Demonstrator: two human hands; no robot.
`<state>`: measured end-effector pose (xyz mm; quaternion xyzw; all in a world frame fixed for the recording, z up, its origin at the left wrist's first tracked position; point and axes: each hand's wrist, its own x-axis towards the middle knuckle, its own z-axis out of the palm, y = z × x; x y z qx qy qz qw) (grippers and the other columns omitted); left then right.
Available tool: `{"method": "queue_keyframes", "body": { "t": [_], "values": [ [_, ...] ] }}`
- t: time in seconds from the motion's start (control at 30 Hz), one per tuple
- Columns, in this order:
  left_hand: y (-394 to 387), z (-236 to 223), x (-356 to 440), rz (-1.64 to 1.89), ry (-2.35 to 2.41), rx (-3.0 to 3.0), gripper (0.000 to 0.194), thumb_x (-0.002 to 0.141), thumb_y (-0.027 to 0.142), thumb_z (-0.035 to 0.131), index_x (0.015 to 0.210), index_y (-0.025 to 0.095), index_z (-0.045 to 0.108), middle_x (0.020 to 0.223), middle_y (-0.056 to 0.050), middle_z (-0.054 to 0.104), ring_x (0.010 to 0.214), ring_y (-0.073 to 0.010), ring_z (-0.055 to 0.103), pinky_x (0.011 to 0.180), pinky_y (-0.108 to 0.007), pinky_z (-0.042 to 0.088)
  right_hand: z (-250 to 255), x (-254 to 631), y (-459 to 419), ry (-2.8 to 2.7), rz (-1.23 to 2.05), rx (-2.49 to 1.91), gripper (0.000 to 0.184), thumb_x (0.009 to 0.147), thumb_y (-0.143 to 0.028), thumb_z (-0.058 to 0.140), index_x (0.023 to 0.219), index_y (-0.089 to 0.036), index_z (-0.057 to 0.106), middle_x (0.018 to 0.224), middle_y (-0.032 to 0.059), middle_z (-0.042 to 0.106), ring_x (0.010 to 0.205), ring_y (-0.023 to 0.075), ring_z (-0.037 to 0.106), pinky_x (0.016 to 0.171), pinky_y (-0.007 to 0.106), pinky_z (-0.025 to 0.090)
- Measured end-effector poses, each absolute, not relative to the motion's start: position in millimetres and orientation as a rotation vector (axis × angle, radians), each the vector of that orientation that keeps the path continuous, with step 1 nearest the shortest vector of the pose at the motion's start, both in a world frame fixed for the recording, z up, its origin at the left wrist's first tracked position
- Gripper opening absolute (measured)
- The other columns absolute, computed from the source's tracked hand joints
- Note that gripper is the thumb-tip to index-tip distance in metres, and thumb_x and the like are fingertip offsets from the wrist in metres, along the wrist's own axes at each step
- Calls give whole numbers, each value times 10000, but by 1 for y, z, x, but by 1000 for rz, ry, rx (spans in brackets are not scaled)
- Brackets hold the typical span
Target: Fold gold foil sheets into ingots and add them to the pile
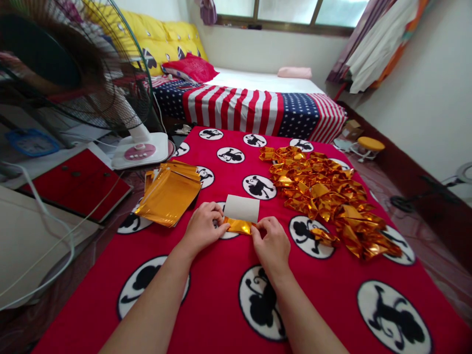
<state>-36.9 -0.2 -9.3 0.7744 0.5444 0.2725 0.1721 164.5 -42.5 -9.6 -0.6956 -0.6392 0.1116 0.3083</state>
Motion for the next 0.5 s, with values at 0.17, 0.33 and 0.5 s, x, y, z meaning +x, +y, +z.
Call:
{"method": "queue_keyframes", "body": {
  "t": [0.17, 0.33, 0.5],
  "values": [
    [0, -10, -38, 773, 1547, 2203, 226, 731, 254, 733, 554, 186, 609, 912, -22, 640, 885, -191, 546, 802, -337, 442, -9, 164, -41, -1691, 294, -1884, 134, 825, -255, 631, 712, -206, 580, 840, 1, 606, 822, 170, 561, 667, 279, 345],
    [0, -8, -37, 785, 1545, 2211, 223, 779, 220, 664, 564, 190, 614, 898, -32, 646, 881, -193, 548, 805, -342, 448, -6, 163, -40, -1696, 301, -1907, 128, 835, -206, 586, 707, -199, 578, 850, 7, 603, 832, 163, 562, 663, 272, 345],
    [0, -8, -36, 779, 1570, 2226, 203, 756, 215, 674, 565, 193, 611, 883, -30, 644, 871, -194, 549, 797, -340, 451, -5, 163, -39, -1700, 287, -1929, 136, 830, -208, 579, 695, -196, 588, 849, 9, 592, 803, 155, 563, 643, 269, 343]
  ]
}}
